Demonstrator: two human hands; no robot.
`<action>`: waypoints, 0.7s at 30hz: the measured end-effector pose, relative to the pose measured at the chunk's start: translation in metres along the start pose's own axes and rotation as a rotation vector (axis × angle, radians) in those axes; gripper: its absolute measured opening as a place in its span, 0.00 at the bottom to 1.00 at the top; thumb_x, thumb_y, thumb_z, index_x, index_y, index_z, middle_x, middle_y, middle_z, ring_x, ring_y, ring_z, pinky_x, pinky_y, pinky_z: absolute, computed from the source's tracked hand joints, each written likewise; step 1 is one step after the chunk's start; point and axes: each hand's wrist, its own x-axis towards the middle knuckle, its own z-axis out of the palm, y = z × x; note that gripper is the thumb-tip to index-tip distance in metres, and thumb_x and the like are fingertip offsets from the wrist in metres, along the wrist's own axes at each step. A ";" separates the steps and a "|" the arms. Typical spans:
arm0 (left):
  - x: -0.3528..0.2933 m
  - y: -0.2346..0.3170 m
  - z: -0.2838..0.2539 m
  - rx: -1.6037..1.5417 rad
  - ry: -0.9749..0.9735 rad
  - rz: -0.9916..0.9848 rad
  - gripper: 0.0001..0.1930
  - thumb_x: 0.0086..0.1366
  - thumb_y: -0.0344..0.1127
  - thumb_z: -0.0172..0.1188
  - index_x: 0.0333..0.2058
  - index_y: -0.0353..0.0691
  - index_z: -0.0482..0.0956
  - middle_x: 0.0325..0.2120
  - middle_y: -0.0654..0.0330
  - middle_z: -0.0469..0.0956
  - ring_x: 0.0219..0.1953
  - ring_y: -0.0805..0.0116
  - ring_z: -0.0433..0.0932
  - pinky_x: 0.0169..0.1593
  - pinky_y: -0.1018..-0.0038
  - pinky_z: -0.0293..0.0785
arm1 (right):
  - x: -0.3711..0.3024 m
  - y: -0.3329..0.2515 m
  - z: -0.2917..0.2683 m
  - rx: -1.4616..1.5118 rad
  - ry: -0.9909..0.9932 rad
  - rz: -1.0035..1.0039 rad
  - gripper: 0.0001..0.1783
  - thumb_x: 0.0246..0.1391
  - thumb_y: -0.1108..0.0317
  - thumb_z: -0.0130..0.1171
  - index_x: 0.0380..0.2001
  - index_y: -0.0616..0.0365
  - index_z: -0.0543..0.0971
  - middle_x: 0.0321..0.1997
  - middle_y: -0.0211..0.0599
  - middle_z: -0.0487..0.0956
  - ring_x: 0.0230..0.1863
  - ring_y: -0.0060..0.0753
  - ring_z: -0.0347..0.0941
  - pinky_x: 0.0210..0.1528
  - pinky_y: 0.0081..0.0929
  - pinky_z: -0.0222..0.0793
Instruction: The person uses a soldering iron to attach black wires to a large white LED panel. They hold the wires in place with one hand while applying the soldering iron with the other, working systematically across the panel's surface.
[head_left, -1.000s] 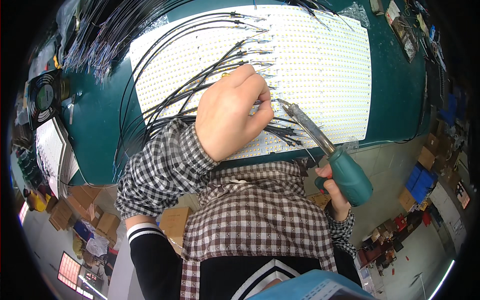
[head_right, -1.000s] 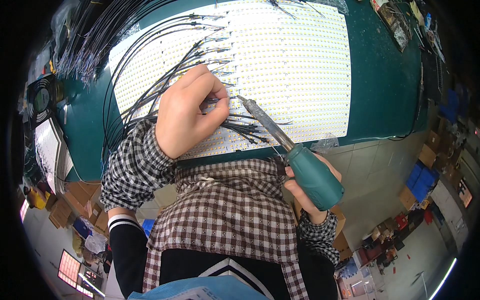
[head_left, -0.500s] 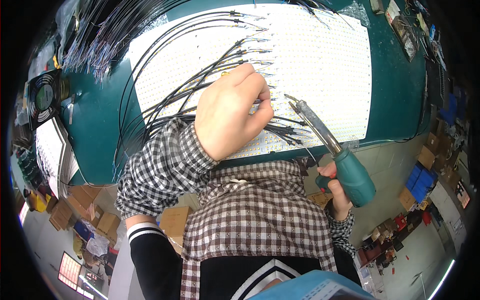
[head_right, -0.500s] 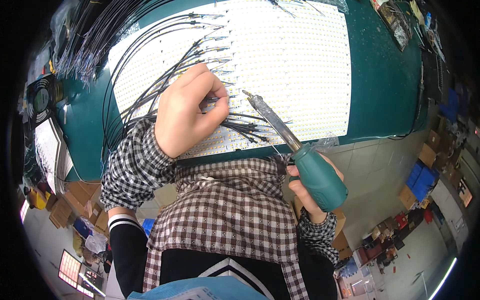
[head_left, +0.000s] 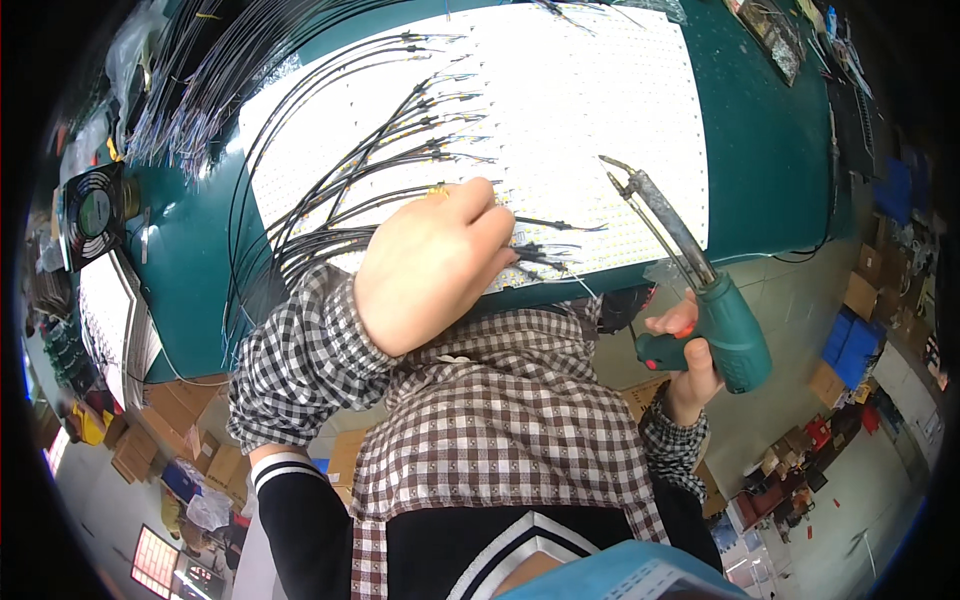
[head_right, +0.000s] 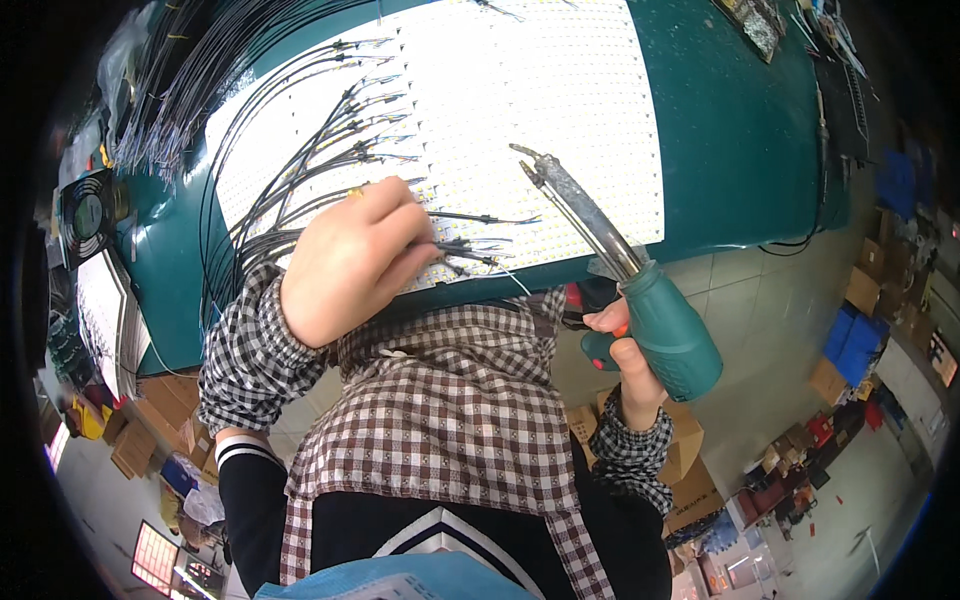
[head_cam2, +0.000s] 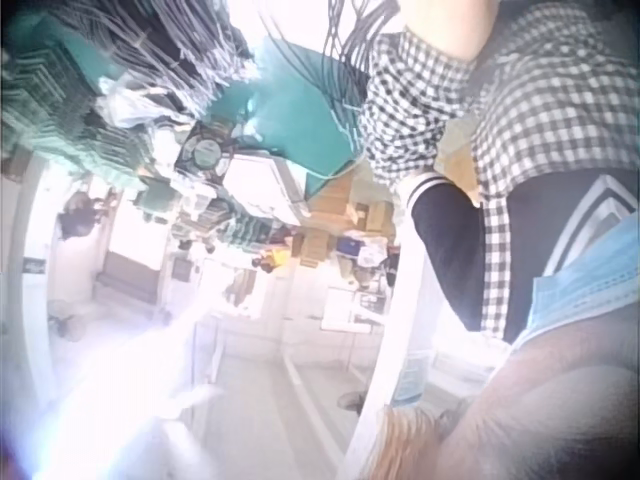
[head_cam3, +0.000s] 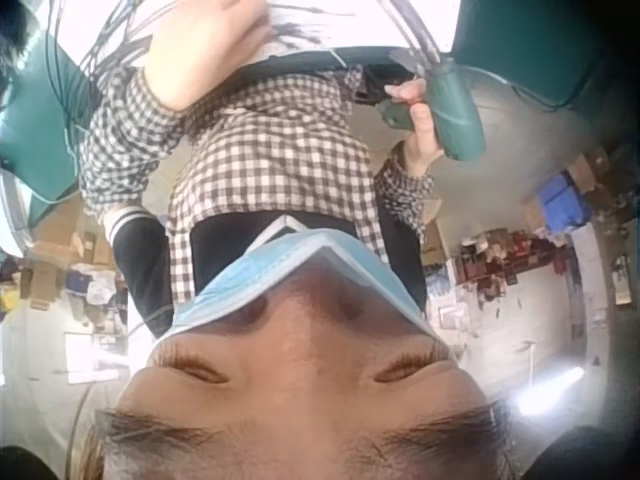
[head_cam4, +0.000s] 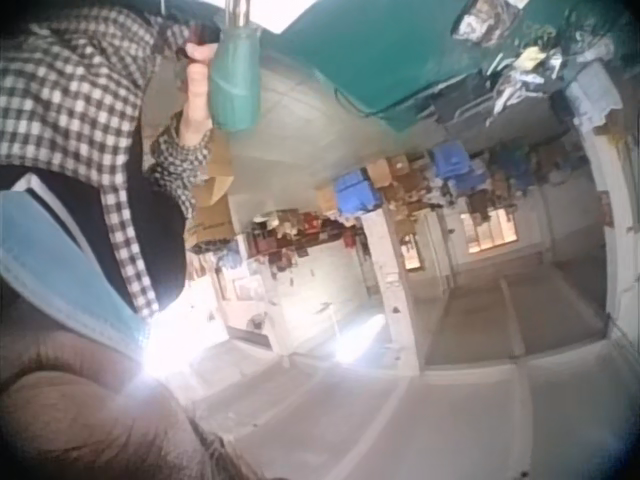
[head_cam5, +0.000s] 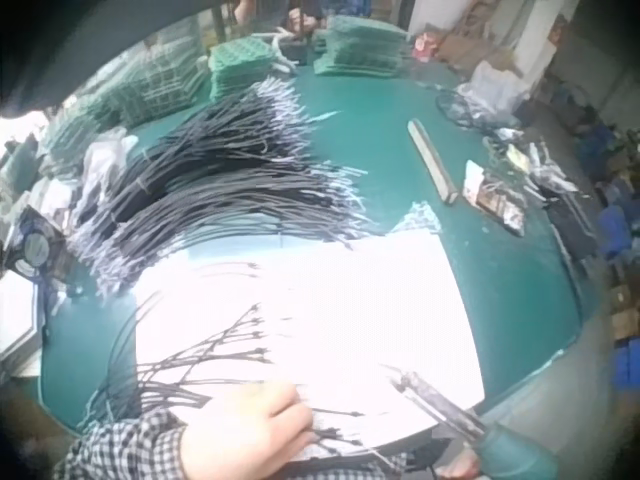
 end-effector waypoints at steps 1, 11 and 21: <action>-0.003 0.001 0.001 0.003 -0.011 -0.009 0.09 0.57 0.30 0.70 0.32 0.39 0.77 0.31 0.56 0.73 0.32 0.52 0.77 0.35 0.62 0.74 | -0.001 0.004 -0.002 0.009 -0.001 -0.004 0.37 0.64 0.52 0.62 0.60 0.79 0.68 0.39 0.43 0.78 0.38 0.38 0.77 0.45 0.43 0.82; 0.025 0.008 0.020 0.012 0.093 0.117 0.10 0.58 0.31 0.68 0.36 0.40 0.77 0.35 0.55 0.74 0.38 0.51 0.76 0.40 0.61 0.73 | 0.001 0.010 -0.005 0.023 0.023 -0.010 0.37 0.65 0.51 0.60 0.61 0.76 0.69 0.39 0.42 0.77 0.39 0.37 0.77 0.45 0.41 0.82; -0.013 0.014 -0.006 -0.015 0.209 -0.148 0.06 0.61 0.23 0.63 0.36 0.36 0.76 0.30 0.53 0.76 0.30 0.52 0.78 0.33 0.62 0.75 | 0.008 0.003 0.000 0.034 -0.014 0.002 0.39 0.63 0.48 0.61 0.60 0.76 0.69 0.39 0.41 0.77 0.39 0.36 0.78 0.44 0.40 0.82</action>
